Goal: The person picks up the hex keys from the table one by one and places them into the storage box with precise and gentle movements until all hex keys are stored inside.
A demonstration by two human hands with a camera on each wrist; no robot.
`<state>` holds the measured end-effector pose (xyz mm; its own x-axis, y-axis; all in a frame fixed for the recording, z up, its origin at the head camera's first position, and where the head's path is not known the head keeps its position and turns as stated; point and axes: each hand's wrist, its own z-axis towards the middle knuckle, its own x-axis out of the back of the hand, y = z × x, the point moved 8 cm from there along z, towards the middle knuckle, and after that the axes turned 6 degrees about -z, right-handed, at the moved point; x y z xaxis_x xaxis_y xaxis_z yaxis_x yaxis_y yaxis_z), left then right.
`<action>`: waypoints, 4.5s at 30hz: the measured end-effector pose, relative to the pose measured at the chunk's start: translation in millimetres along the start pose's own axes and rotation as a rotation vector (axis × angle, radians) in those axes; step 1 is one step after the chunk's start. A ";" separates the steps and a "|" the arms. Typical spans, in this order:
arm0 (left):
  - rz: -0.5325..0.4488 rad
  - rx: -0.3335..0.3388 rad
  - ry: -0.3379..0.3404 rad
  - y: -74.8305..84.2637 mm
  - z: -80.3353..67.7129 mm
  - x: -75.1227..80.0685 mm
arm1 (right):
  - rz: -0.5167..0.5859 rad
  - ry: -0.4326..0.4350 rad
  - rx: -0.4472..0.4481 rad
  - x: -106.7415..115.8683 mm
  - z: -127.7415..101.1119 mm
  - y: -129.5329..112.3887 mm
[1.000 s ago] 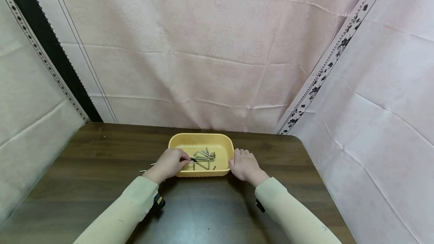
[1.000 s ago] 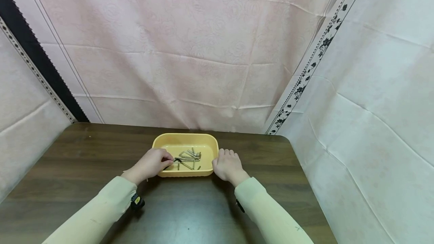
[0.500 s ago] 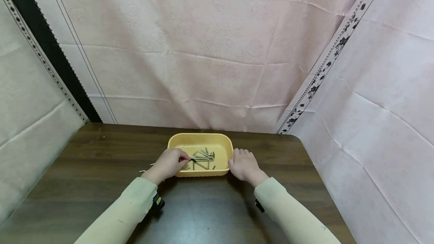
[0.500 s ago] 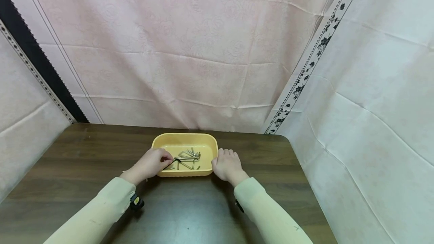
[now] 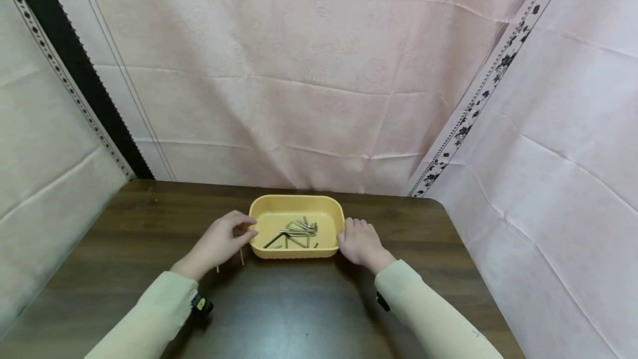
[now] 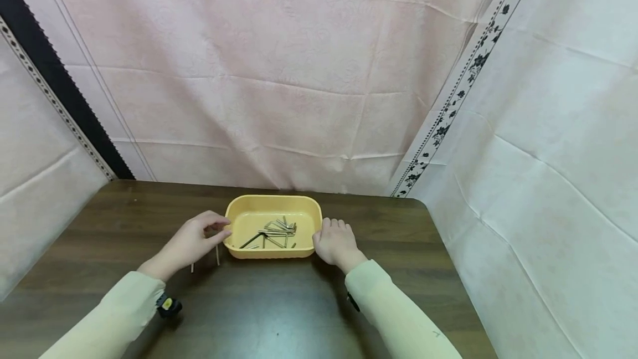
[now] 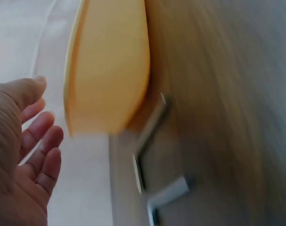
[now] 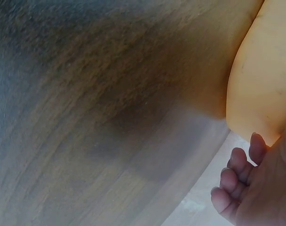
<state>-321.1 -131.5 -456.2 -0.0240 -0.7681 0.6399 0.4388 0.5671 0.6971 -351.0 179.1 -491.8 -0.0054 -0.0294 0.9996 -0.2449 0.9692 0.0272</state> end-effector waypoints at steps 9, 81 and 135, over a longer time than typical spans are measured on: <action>0.087 0.183 -0.056 -56.3 -35.8 20.9 | -0.014 0.018 -0.008 -4.1 1.6 3.3; 0.020 0.260 -0.209 -73.8 -47.5 20.4 | 0.093 -0.037 -0.028 0.2 -2.5 1.3; 0.087 0.142 -0.115 -3.8 65.1 -54.1 | 0.107 -0.042 -0.019 1.0 -1.5 -4.8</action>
<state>-380.0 -72.8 -472.4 -0.0976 -0.6801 0.7266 0.3123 0.6723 0.6712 -348.4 174.8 -491.0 -0.0711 0.0644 0.9954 -0.2223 0.9718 -0.0787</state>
